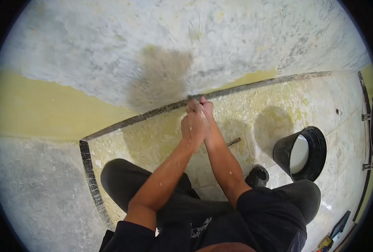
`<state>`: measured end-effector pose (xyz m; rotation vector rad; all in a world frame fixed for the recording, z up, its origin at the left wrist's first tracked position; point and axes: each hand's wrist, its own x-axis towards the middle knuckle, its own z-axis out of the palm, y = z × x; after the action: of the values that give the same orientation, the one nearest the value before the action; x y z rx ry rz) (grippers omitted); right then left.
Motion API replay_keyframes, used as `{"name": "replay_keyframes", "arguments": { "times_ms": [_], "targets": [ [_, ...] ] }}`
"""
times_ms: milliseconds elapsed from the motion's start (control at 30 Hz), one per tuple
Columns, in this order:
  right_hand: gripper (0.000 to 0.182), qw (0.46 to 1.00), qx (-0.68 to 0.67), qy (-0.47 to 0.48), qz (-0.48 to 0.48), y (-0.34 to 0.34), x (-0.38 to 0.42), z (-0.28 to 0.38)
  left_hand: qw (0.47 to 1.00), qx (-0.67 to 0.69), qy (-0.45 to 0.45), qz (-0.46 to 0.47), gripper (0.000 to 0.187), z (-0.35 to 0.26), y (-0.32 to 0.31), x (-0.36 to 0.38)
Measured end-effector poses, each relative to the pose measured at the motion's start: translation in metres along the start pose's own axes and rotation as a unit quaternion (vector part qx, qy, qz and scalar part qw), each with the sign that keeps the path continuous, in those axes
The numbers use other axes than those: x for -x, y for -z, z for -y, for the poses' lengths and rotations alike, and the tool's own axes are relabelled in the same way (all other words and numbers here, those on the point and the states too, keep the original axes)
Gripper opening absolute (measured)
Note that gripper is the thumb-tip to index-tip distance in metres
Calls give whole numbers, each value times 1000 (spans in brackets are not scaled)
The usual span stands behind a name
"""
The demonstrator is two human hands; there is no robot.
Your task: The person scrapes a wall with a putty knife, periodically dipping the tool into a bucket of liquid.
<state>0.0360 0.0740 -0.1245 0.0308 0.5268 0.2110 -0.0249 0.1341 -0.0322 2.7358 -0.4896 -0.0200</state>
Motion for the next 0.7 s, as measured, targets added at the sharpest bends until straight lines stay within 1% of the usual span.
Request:
{"name": "replay_keyframes", "arguments": {
  "times_ms": [33, 67, 100, 133, 167, 200, 233, 267, 300, 333, 367, 400, 433, 467, 500, 533, 567, 600, 633, 700],
  "targets": [
    [46, 999, -26, -25, 26, 13, -1, 0, 999, -16, -3, -30, 26, -1, 2, 12],
    [48, 997, -50, -47, 46, 29, 0, -1, 1000, -18, 0, -22, 26, 3, 0, 20],
    [48, 997, -42, -47, 53, 25, -10, 8, 997, 12, -36, -70, 26, 8, -4, 12],
    [48, 995, -84, -48, 21, 27, -19, 9, 991, 38, -64, -114, 26, 15, -9, 9],
    [48, 990, -133, -53, -19, 39, -22, -2, 992, 33, -53, -110, 26, 24, -15, 7],
    [48, 988, -138, -63, -31, 81, -36, -19, 1000, 4, 8, 9, 27, 31, -22, 3],
    [49, 990, -125, -38, -48, 93, -46, -25, 990, -24, 65, 120, 28, 36, -25, -1],
    [49, 992, -113, -35, -34, 81, -37, -18, 993, -29, 57, 97, 28, 31, -22, -15],
    [49, 994, -99, -35, -22, 67, -29, -10, 999, -28, 8, 27, 35, 21, -23, -17],
    [49, 995, -93, -30, -33, 62, -26, -10, 999, -28, -29, -13, 43, 20, -23, 5],
    [50, 995, -82, -16, -49, 52, -28, -9, 999, -27, -26, -3, 43, 20, -21, 19],
    [50, 996, -68, -9, -51, 41, -19, -11, 999, -31, -33, -12, 45, 15, -12, 15],
    [50, 997, -65, -19, -23, 28, -2, -12, 998, -37, -39, -20, 46, 13, -7, 12],
    [49, 997, -64, -39, 31, 17, 23, -13, 998, -39, -40, -20, 46, 15, -6, 14],
    [49, 993, -66, -58, 84, 7, 39, -13, 997, -28, -60, -41, 48, 17, -6, 17],
    [49, 993, -72, -55, 80, 3, 44, -14, 995, -15, -79, -59, 50, 17, -5, 20],
    [49, 996, -45, -40, 69, 0, 49, -17, 995, -13, -80, -52, 50, 16, -4, 23],
    [49, 998, -15, -23, 60, -5, 51, -18, 996, -9, -72, -49, 49, 14, 1, 23],
    [49, 998, -16, -20, 57, -12, 52, -19, 997, -4, -64, -47, 48, 14, 5, 23],
    [51, 995, -58, -87, -3, -24, 52, -24, 998, -18, -47, -44, 46, 18, 9, 25]
  ]
}}
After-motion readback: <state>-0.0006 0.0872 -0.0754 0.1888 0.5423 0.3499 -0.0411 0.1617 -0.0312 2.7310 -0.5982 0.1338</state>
